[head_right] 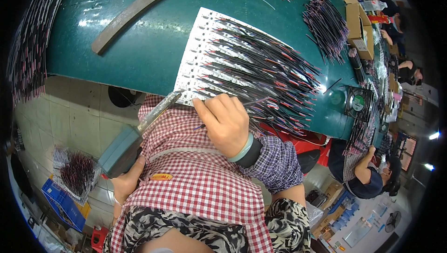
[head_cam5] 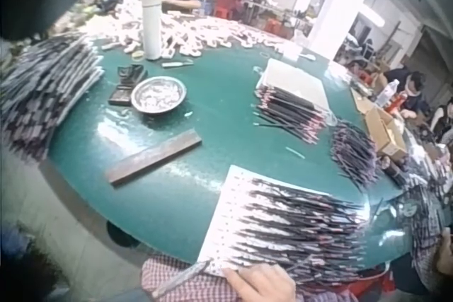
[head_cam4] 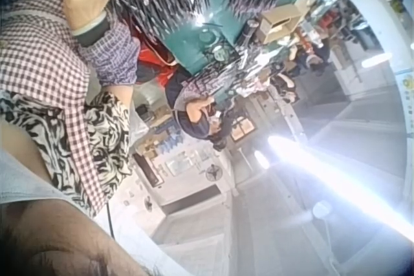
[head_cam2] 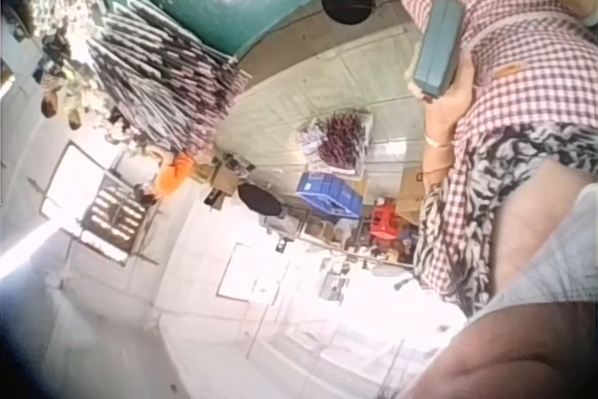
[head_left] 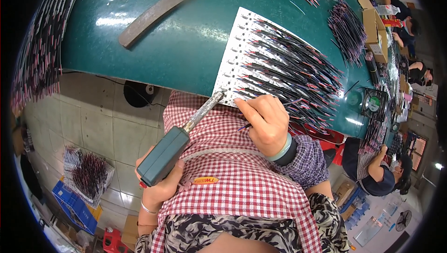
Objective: The person solders wires onto circuit board panels using a soldering gun. After finishing a panel, they set it aside, arrange a bundle of wires onto a new circuit board panel, and solder the wires to the board.
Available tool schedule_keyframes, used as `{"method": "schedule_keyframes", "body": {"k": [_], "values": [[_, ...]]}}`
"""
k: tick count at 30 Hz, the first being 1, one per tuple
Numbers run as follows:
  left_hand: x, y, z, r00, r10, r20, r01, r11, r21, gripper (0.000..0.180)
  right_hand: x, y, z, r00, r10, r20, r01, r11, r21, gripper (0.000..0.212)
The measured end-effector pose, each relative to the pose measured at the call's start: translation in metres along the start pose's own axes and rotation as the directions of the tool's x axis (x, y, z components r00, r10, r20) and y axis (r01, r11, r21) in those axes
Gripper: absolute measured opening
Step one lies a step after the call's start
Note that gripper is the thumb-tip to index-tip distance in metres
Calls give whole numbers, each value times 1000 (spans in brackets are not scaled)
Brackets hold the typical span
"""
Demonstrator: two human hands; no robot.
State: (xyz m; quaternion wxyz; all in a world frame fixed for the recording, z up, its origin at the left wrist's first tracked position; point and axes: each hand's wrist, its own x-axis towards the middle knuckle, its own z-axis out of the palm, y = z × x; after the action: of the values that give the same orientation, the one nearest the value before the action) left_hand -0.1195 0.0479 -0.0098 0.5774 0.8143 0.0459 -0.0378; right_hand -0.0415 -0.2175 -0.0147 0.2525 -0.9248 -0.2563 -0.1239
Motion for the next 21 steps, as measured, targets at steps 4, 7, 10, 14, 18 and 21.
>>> {"method": "schedule_keyframes", "body": {"k": [4, 7, 10, 14, 18, 21], "values": [[-2, 3, 1, 997, -62, 40, 62, 998, 7, 20, 2, -1, 2, 999, -35, -39, 34, 999, -9, 42], [-3, 1, 1, 997, -50, 67, 49, 999, 16, 21, 1, -1, 3, 999, -32, -22, 31, 999, -24, 43], [-1, 5, 0, 993, -54, 101, 52, 998, 22, 21, 1, -1, 4, 999, -31, -17, 31, 999, -35, 43], [4, 9, 1, 990, -56, 130, 54, 998, 25, 20, 2, -1, 5, 999, -49, -21, 48, 998, -43, 42], [3, 8, 2, 992, -40, 118, 38, 999, 17, 18, 2, -1, 6, 998, -61, -29, 59, 997, -49, 41], [-1, 1, 3, 995, -11, 103, 8, 1000, 26, 17, 2, -1, 6, 997, -69, -34, 67, 996, -54, 40]]}}
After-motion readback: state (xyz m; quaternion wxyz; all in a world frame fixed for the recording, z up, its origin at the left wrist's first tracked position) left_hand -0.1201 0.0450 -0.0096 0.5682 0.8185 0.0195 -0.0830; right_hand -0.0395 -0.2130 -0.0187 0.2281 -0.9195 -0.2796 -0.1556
